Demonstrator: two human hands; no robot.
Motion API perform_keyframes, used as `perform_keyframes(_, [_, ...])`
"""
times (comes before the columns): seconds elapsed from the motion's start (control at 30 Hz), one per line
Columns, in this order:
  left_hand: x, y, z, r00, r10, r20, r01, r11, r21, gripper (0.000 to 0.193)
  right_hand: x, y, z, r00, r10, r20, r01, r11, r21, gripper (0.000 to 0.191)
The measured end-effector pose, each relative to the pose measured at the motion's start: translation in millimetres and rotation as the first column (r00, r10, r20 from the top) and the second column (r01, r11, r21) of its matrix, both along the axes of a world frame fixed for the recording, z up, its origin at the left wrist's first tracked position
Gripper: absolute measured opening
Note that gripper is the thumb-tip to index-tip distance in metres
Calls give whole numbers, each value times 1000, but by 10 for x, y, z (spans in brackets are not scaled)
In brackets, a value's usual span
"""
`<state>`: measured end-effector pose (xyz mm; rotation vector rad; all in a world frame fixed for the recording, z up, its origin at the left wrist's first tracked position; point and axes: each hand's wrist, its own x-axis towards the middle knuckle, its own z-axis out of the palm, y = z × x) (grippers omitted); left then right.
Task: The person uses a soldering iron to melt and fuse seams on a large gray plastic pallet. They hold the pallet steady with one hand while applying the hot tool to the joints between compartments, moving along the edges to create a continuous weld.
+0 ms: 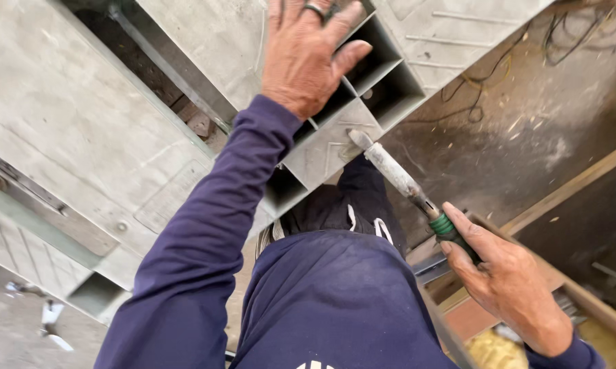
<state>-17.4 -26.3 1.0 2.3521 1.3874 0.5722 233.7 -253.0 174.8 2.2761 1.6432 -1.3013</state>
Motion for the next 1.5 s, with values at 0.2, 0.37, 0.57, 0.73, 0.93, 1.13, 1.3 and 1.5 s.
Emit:
perform_keyframes(0.2, [63, -35, -185, 994, -105, -13, 104, 993, -50, 64, -360, -323, 70, 995, -93, 30, 94, 995, -37, 65])
perform_keyframes(0.37, [74, -7, -190, 995, -84, -46, 87, 995, 52, 54, -580, -485, 178, 990, -90, 108, 102, 989, -106, 66])
perform_keyframes(0.57, [62, 0, -115, 996, -84, -39, 85, 996, 16, 43, -746, -495, 216, 970, -31, 243, 45, 998, -51, 68])
perform_keyframes(0.73, [56, 19, -110, 992, -116, -45, 118, 992, 44, 43, -816, -533, 191, 930, 42, 365, 79, 948, -309, 70])
perform_keyframes(0.93, [72, 17, -127, 993, -120, -8, 120, 990, 73, 40, -962, -690, 173, 968, -232, 95, 206, 952, 225, 60])
perform_keyframes(1.13, [46, 4, -141, 991, -126, -40, 128, 991, 41, 41, -1099, -724, 136, 950, -297, 96, 272, 939, 210, 58])
perform_keyframes(1.3, [60, 1, -186, 993, -119, -26, 120, 992, 45, 40, -1126, -663, 171, 957, -246, 154, 227, 965, 134, 62])
perform_keyframes(1.5, [46, -19, -256, 993, -116, 24, 113, 989, 98, 36, -1143, -676, 197, 951, -246, 186, 247, 969, 17, 65])
